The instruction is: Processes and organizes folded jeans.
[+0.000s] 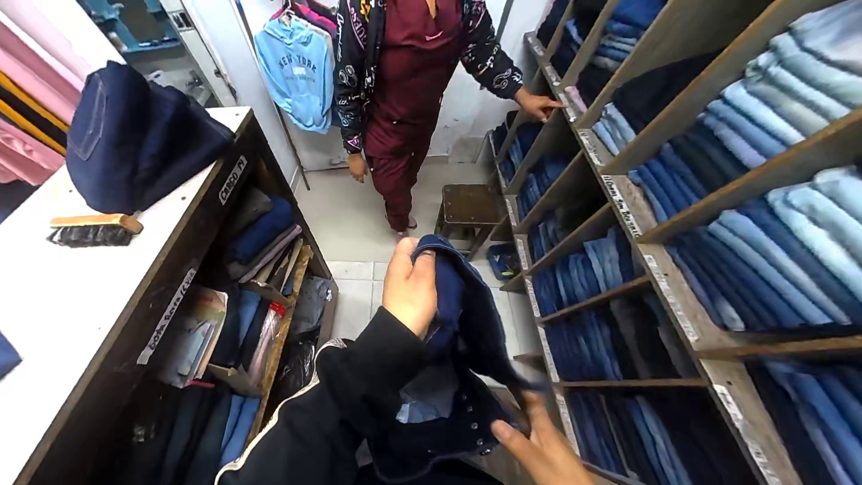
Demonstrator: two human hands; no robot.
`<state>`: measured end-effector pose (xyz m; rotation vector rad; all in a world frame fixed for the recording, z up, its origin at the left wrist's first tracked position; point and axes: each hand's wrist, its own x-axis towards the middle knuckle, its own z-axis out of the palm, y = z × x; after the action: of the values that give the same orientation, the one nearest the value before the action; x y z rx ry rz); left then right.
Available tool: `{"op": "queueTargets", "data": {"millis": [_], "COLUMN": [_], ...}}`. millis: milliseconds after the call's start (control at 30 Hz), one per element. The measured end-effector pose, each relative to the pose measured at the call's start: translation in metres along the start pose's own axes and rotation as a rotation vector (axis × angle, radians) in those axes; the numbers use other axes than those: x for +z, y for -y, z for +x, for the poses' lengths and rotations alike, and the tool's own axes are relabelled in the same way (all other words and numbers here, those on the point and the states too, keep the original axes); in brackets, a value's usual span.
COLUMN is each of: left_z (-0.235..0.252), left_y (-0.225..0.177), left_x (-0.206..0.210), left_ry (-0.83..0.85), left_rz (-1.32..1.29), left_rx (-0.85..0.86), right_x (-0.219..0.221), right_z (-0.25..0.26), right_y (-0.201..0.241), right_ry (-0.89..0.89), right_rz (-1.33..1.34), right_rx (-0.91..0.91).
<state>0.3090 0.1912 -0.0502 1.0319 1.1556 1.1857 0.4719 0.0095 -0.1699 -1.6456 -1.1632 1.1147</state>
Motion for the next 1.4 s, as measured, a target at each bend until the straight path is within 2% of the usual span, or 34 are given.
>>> {"op": "queueTargets", "data": {"millis": [200, 300, 400, 467, 600, 900, 1200, 1300, 1400], "left_z": [-0.013, -0.024, -0.042, -0.059, -0.088, -0.118, -0.119, -0.102, -0.072], "left_y": [-0.012, -0.020, -0.033, -0.042, -0.039, -0.025, -0.020, -0.024, -0.036], "left_x": [-0.001, -0.017, -0.051, -0.071, -0.099, -0.116, -0.112, -0.112, -0.099], "left_ry": [0.037, 0.064, 0.070, 0.036, -0.002, -0.125, -0.112, -0.049, 0.140], "left_rz": [-0.085, -0.002, 0.211, 0.300, 0.291, 0.220, 0.182, 0.347, 0.658], "left_rx": [0.014, 0.173, 0.405, 0.454, 0.502, 0.431, 0.423, 0.452, 0.591], "right_x": [0.018, 0.014, -0.007, -0.021, -0.029, -0.035, -0.049, -0.063, -0.068], "right_z": [0.001, 0.034, 0.061, 0.069, 0.075, 0.087, 0.092, 0.098, 0.106], "right_y": [0.007, -0.019, -0.020, -0.013, 0.005, 0.019, 0.025, 0.036, 0.092], "right_ry": [0.099, 0.045, -0.037, -0.038, 0.001, 0.067, 0.057, 0.193, 0.221], "right_rz": [-0.066, -0.119, -0.143, -0.171, -0.162, -0.179, -0.211, -0.473, -0.555], "right_rx": [0.000, 0.067, 0.045, -0.016, -0.129, -0.183, -0.200, -0.361, -0.649]}}
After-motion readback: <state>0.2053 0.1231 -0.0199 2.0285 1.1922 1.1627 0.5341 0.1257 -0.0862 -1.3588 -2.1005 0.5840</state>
